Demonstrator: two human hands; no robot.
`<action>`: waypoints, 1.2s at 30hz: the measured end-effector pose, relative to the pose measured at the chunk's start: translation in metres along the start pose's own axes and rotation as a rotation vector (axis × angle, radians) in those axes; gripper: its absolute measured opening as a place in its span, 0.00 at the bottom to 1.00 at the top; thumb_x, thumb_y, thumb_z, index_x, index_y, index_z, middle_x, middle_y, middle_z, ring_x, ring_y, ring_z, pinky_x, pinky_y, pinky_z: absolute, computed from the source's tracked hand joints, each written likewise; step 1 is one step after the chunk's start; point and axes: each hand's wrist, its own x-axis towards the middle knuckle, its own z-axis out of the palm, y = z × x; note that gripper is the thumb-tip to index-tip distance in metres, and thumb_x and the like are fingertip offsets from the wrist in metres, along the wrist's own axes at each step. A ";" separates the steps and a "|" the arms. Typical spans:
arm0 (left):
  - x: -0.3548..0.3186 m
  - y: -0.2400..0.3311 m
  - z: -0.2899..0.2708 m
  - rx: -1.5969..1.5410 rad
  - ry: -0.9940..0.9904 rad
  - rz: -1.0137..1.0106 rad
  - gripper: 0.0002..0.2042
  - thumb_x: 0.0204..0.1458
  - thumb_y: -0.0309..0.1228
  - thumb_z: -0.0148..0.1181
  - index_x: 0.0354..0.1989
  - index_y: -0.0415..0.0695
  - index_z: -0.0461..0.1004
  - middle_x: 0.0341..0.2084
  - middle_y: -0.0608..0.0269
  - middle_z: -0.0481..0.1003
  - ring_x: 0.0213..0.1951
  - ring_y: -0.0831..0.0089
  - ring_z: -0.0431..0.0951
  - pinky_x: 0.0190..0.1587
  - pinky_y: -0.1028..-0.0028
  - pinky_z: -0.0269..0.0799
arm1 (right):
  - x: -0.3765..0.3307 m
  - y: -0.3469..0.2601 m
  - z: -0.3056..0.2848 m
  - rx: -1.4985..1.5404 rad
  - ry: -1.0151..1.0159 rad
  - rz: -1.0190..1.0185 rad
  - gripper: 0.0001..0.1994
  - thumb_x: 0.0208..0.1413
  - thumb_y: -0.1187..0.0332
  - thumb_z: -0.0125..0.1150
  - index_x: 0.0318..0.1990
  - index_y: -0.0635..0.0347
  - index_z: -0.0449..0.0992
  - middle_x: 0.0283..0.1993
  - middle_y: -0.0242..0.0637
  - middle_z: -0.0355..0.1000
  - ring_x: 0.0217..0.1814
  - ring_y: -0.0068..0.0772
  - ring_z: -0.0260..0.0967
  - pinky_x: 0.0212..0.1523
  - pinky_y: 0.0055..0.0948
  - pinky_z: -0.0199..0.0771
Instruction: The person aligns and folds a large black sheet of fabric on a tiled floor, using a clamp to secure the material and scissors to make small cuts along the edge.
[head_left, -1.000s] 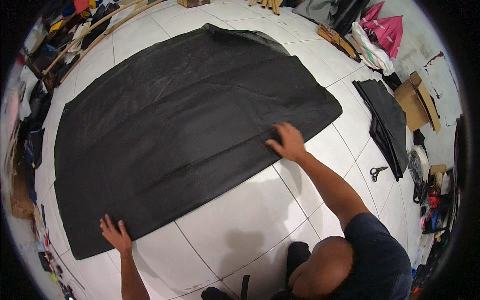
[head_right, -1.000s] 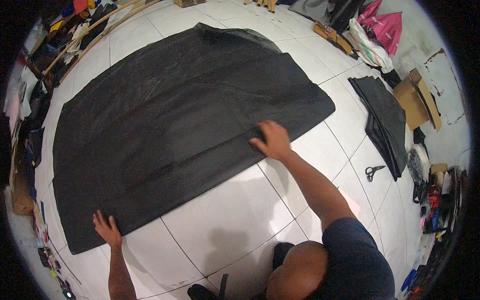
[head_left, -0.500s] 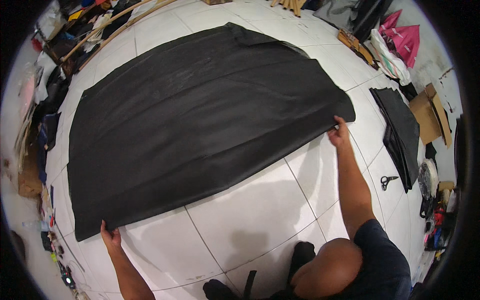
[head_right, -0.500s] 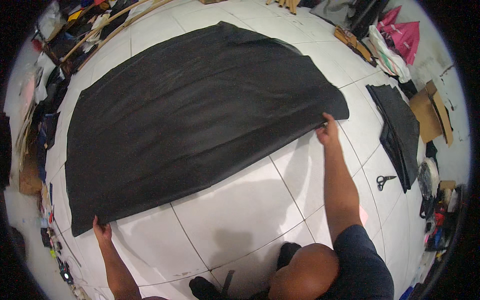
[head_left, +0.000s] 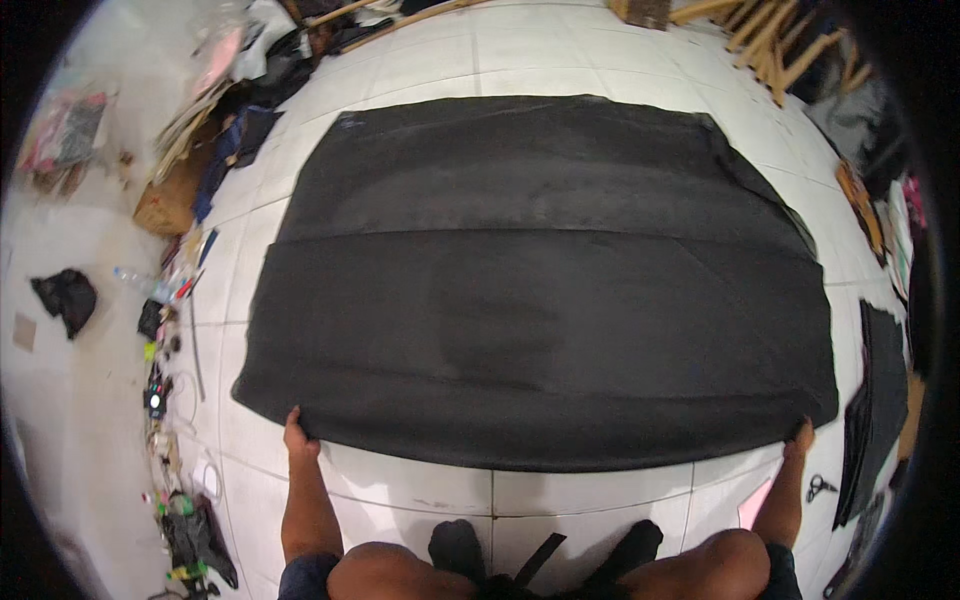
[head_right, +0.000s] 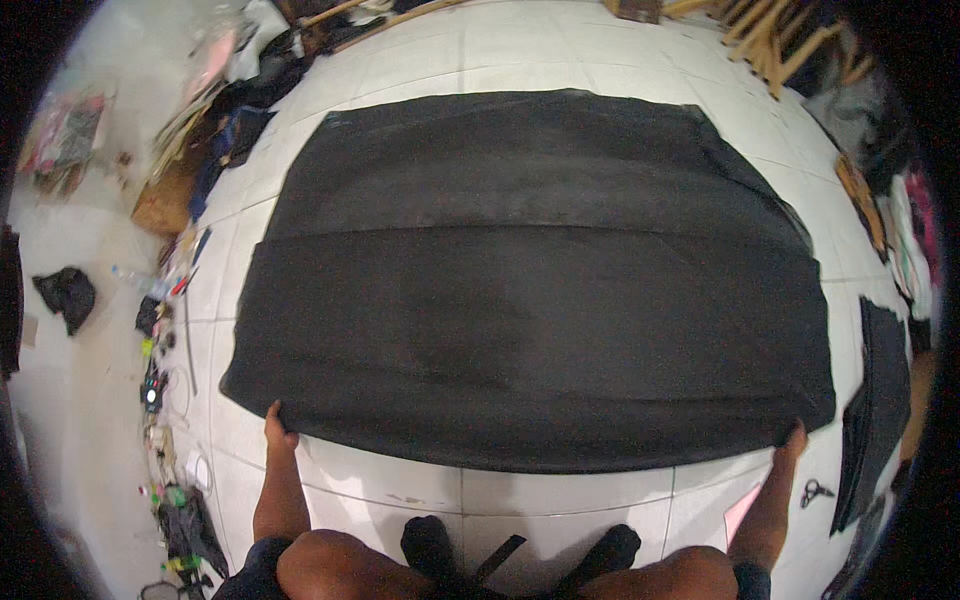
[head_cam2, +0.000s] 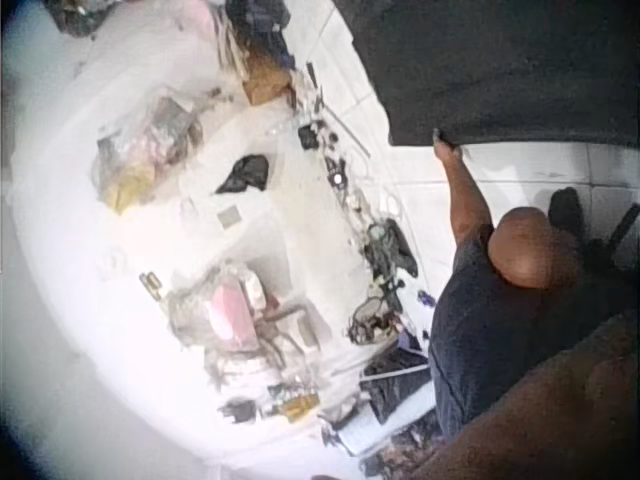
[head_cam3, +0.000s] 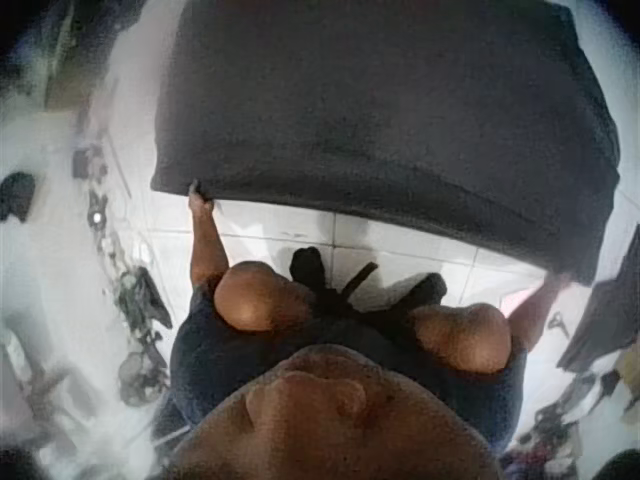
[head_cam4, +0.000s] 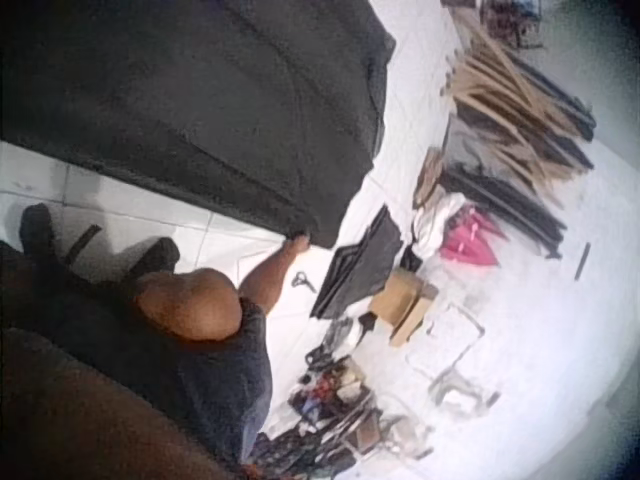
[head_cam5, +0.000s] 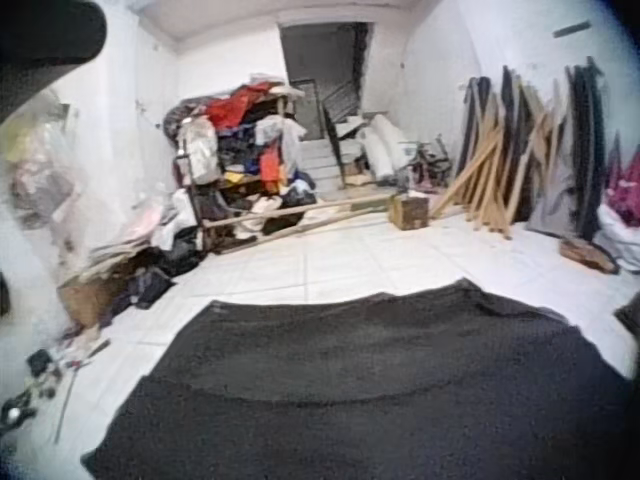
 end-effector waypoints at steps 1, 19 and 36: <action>-0.003 0.005 -0.021 -0.006 0.012 0.014 0.21 0.51 0.31 0.57 0.53 0.39 0.66 0.50 0.56 0.71 0.52 0.59 0.69 0.59 0.61 0.61 | 0.000 -0.011 0.003 -0.039 -0.010 0.005 0.18 0.53 0.62 0.54 0.45 0.69 0.74 0.44 0.43 0.73 0.42 0.38 0.72 0.44 0.38 0.74; 0.011 0.085 -0.082 0.200 0.187 0.231 0.27 0.50 0.32 0.61 0.56 0.33 0.61 0.50 0.47 0.69 0.50 0.58 0.71 0.55 0.62 0.65 | -0.342 -0.092 0.480 -1.755 -1.082 -0.961 0.27 0.52 0.67 0.59 0.60 0.61 0.61 0.63 0.47 0.58 0.66 0.48 0.55 0.64 0.43 0.56; 0.016 0.145 -0.110 0.747 0.160 0.142 0.14 0.51 0.41 0.61 0.34 0.44 0.68 0.25 0.67 0.71 0.23 0.79 0.69 0.25 0.76 0.66 | -0.373 0.024 0.623 -1.378 -1.317 -1.015 0.12 0.54 0.67 0.55 0.44 0.61 0.68 0.52 0.46 0.64 0.57 0.53 0.61 0.57 0.50 0.60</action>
